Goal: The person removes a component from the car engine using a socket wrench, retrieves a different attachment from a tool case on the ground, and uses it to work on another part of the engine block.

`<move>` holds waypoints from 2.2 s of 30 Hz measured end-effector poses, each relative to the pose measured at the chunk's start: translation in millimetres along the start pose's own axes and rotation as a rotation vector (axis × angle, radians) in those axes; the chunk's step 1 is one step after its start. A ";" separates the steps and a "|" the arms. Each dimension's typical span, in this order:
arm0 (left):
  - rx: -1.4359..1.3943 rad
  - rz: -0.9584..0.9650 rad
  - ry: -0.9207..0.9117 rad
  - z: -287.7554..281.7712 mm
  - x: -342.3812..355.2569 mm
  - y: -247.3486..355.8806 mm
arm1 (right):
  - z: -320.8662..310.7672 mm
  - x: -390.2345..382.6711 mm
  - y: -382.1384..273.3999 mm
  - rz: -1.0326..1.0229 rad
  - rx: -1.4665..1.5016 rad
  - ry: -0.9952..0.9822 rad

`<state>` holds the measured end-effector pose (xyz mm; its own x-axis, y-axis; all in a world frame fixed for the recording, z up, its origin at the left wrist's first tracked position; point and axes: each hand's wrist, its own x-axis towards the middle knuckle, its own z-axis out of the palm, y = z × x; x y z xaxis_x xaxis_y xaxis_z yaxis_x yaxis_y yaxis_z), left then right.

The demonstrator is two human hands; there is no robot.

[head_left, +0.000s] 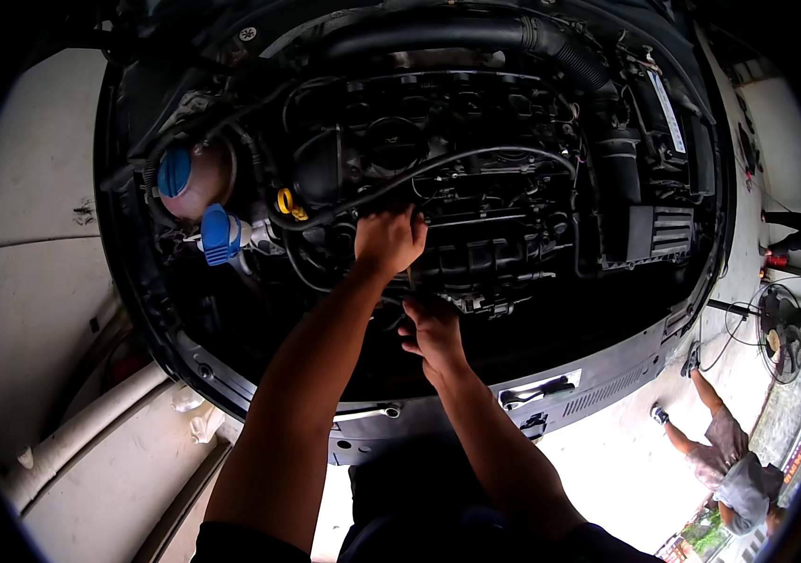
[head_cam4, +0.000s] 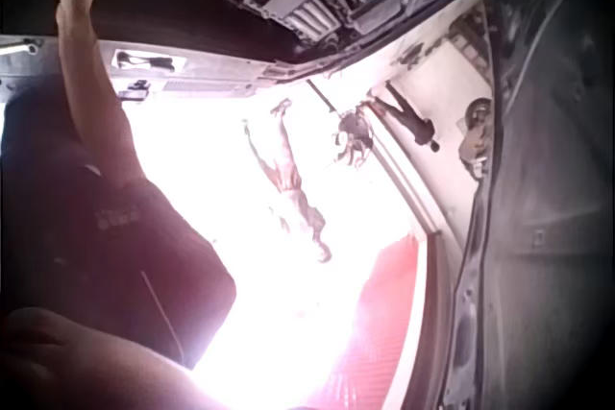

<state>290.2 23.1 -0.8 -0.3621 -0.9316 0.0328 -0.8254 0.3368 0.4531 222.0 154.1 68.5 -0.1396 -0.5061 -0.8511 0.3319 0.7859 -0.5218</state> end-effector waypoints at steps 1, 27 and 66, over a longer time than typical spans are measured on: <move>-0.009 -0.007 -0.022 -1.9 2.3 -1.2 | 3.1 -8.5 -9.3 0.180 0.268 -0.017; 0.088 -0.046 0.012 5.5 -0.4 -1.3 | -16.5 -6.7 28.2 0.328 0.977 -0.458; 0.355 0.138 -0.400 -8.7 26.1 -18.7 | -1.1 0.8 56.5 -0.914 -0.338 0.441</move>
<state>300.0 -8.8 -0.7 -0.5567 -0.7739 -0.3021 -0.8288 0.5423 0.1379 239.6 198.5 38.2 -0.5523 -0.8327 -0.0399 -0.3353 0.2657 -0.9039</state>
